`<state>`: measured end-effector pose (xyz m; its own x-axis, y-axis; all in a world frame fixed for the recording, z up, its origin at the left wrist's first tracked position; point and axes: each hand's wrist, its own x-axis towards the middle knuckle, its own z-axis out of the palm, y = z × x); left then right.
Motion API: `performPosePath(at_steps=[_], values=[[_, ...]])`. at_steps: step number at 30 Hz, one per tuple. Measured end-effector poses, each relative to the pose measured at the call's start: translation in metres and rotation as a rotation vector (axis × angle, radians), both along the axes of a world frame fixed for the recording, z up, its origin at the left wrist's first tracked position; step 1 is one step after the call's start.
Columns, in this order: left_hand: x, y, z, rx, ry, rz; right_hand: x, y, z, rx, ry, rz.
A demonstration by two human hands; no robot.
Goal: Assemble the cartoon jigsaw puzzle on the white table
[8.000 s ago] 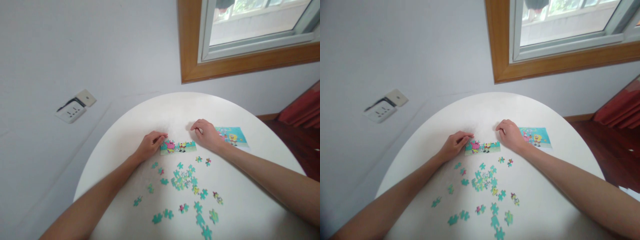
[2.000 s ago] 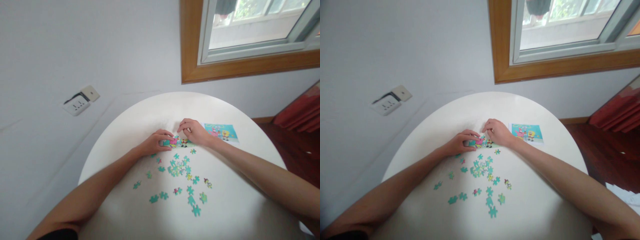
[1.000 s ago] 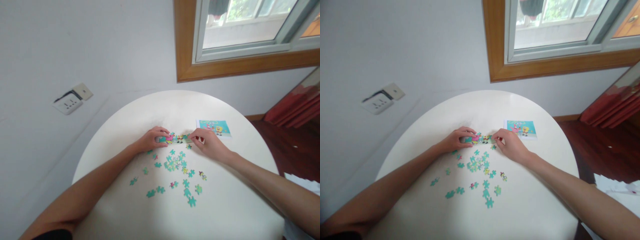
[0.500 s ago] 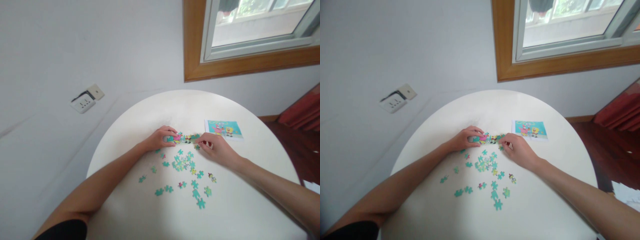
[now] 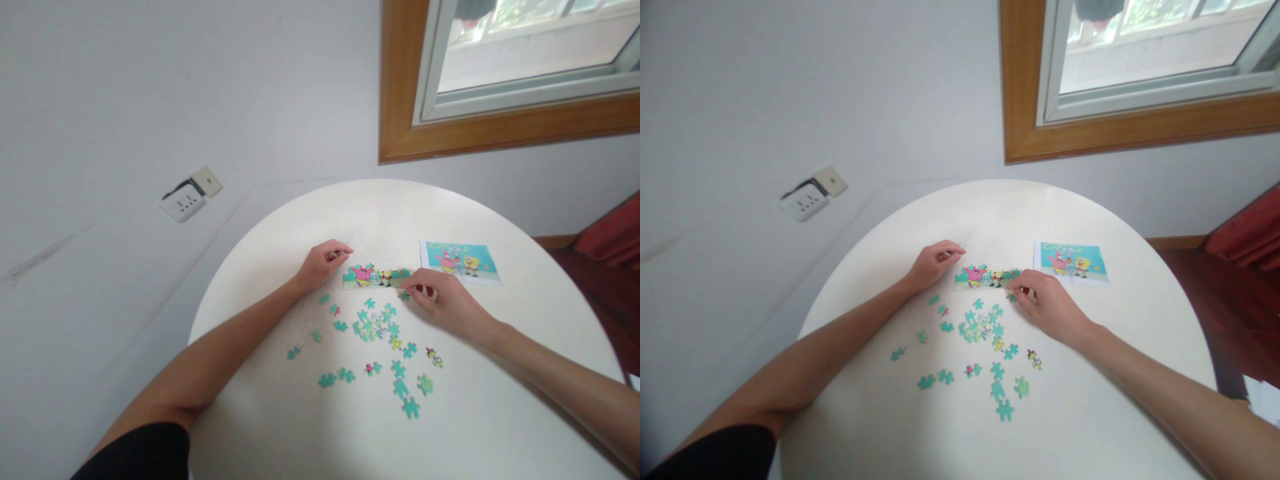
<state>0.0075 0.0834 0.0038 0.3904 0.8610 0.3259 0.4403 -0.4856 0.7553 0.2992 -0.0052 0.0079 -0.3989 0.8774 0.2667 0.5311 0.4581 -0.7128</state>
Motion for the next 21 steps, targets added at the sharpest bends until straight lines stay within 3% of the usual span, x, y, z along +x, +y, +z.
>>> performPosePath(at_steps=[5,11,16,21], values=[[0.0024,-0.0023,0.0,-0.045,0.021,0.115,0.0004,-0.0005,0.0012,0.012,-0.004,-0.031],[0.0037,-0.0027,-0.0027,-0.026,0.077,0.104,0.0002,-0.0005,0.001,0.02,0.002,-0.141],[0.0038,-0.0031,-0.0026,0.005,0.091,0.084,0.0004,0.0002,-0.001,-0.001,0.028,-0.145],[0.0037,-0.0028,-0.0027,0.011,0.082,0.082,-0.0029,-0.0024,0.0025,0.079,-0.01,-0.123]])
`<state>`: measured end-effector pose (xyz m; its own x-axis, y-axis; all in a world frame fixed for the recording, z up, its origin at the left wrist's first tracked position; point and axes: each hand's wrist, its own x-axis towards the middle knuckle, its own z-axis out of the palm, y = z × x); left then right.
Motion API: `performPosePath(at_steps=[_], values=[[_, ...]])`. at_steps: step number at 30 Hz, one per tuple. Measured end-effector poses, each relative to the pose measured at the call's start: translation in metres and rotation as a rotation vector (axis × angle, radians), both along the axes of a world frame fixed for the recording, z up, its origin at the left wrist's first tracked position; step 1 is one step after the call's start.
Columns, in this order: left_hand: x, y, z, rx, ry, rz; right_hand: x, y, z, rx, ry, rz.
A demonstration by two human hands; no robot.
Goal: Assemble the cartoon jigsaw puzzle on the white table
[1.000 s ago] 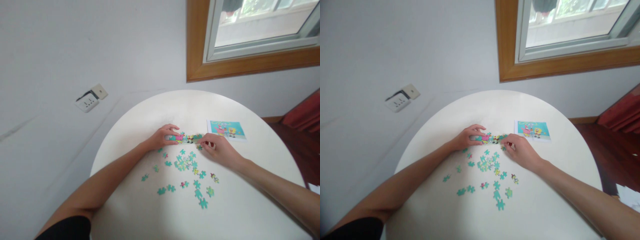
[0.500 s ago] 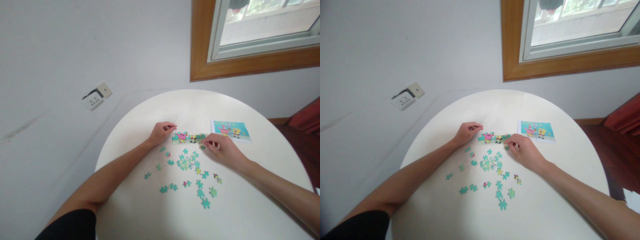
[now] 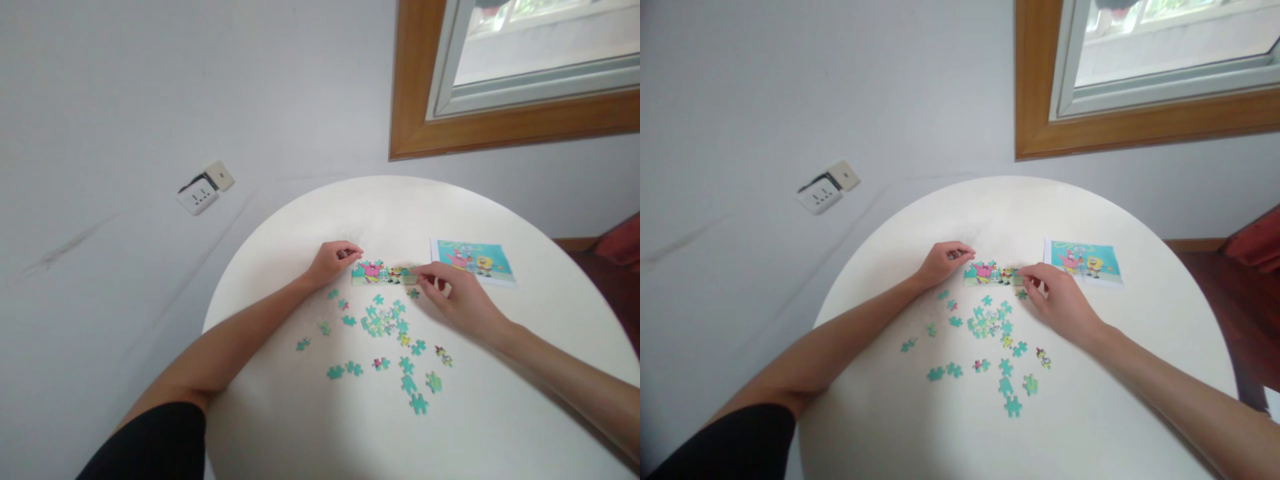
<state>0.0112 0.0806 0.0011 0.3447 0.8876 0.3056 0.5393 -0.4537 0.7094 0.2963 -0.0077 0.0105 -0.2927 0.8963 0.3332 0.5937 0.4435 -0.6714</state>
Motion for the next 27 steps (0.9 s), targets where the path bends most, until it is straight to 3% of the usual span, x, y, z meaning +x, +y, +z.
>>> performPosePath(at_steps=[7,15,27], values=[[0.0,0.0,0.0,0.002,0.004,-0.017,-0.01,0.001,0.016,0.058,-0.062,0.116],[-0.001,0.0,-0.001,-0.001,0.003,-0.037,-0.009,0.016,0.018,0.033,-0.008,-0.08],[0.001,0.0,-0.001,-0.008,-0.006,-0.016,-0.001,0.017,0.008,-0.035,0.151,-0.091]])
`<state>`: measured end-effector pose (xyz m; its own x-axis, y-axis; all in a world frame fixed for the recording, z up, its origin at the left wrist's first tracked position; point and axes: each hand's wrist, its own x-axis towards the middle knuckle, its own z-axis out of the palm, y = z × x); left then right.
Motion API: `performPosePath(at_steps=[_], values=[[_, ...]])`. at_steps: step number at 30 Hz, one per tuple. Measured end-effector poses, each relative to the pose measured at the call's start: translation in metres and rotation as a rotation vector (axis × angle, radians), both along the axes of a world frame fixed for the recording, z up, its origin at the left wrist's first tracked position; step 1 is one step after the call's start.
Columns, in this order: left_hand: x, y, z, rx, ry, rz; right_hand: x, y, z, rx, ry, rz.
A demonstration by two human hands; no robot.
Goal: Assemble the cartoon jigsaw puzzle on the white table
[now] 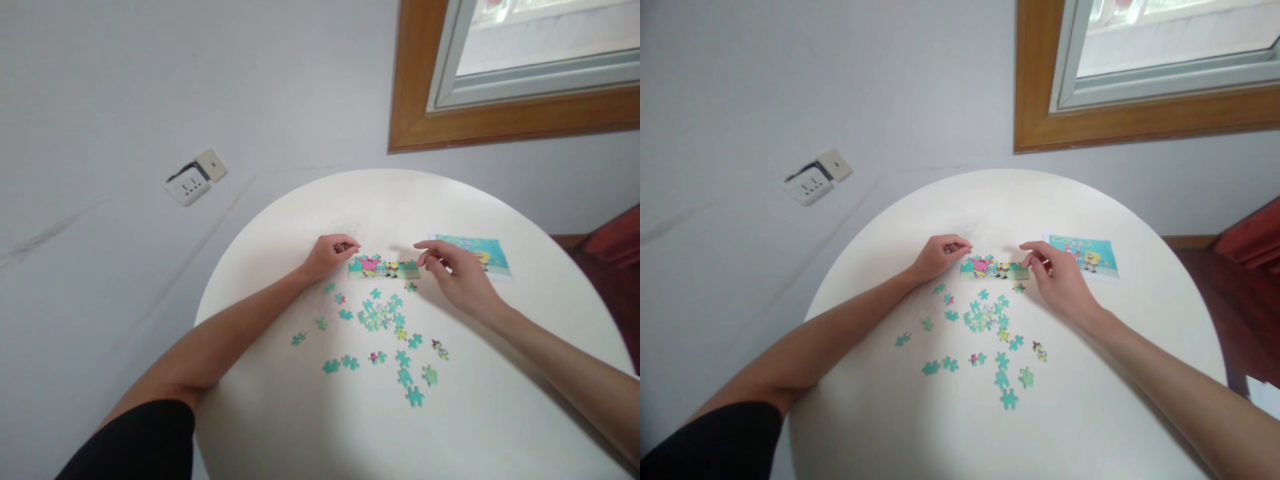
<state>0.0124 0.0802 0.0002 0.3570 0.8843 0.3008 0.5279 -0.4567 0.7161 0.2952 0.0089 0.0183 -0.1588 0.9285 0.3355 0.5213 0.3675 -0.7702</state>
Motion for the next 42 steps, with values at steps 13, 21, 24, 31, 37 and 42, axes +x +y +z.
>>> performPosePath(at_steps=[13,21,24,31,37,42], values=[[-0.001,0.001,0.001,0.007,0.039,-0.023,0.006,-0.003,-0.007,0.006,-0.369,0.28],[-0.001,0.001,0.002,0.024,0.071,-0.045,0.003,-0.011,-0.002,-0.043,-0.487,0.445],[0.0,0.0,0.002,0.078,0.092,-0.116,0.002,-0.018,0.003,-0.077,-0.503,0.474],[0.004,-0.004,0.006,0.233,0.24,-0.427,0.004,-0.021,0.01,-0.101,-0.461,0.51],[0.002,-0.006,0.006,0.238,0.364,-0.474,0.009,0.001,0.02,-0.103,-0.277,0.389],[0.002,-0.004,0.005,0.224,0.373,-0.478,0.001,0.04,0.016,-0.15,-0.059,0.186]])
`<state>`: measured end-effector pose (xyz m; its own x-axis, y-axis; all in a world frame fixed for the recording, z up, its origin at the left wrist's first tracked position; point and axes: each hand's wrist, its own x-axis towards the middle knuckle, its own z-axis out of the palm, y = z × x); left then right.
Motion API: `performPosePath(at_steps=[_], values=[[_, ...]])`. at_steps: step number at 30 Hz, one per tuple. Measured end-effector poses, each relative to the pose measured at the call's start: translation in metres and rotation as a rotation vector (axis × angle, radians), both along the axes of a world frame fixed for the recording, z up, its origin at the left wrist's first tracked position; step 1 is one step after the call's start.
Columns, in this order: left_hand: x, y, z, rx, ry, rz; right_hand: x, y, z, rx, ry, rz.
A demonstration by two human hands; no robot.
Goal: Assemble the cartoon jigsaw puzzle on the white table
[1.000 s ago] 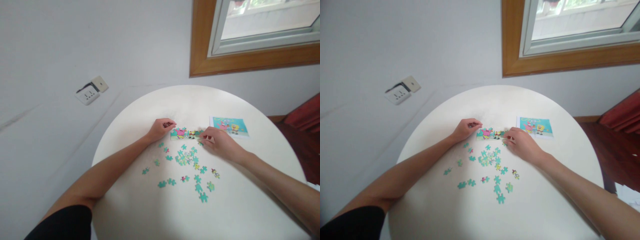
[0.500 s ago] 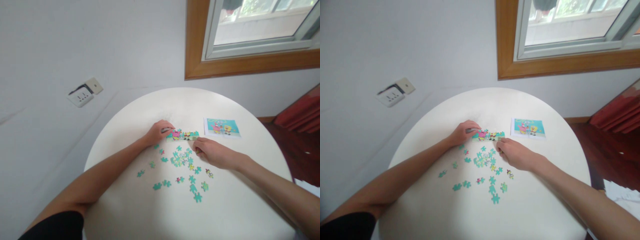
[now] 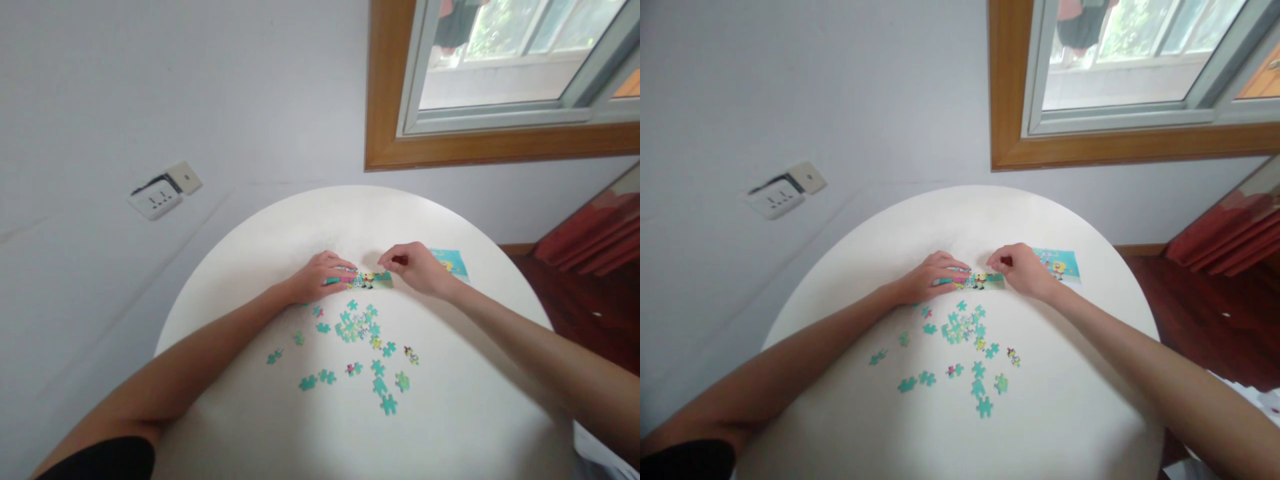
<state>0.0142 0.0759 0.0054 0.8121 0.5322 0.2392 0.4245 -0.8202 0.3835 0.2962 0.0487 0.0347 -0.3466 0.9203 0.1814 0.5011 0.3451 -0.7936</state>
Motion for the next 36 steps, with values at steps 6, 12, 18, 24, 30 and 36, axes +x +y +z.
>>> performPosePath(at_steps=[6,12,18,24,30,36], values=[[-0.001,0.002,-0.003,0.023,0.012,-0.005,-0.03,0.028,-0.013,-0.213,0.266,-0.076],[-0.001,0.0,-0.003,0.007,-0.026,-0.009,-0.039,0.035,-0.032,-0.108,0.191,-0.094],[0.0,0.0,-0.002,-0.011,-0.029,0.007,-0.039,0.03,-0.037,-0.125,0.144,-0.09],[0.0,-0.001,0.0,0.012,0.0,0.008,-0.045,0.023,-0.033,-0.126,0.109,-0.076],[0.0,-0.002,0.0,-0.004,0.005,0.004,-0.045,0.023,-0.033,-0.081,0.02,-0.061],[0.0,-0.002,0.001,-0.002,0.012,0.01,-0.045,0.023,-0.034,0.082,-0.19,-0.078]])
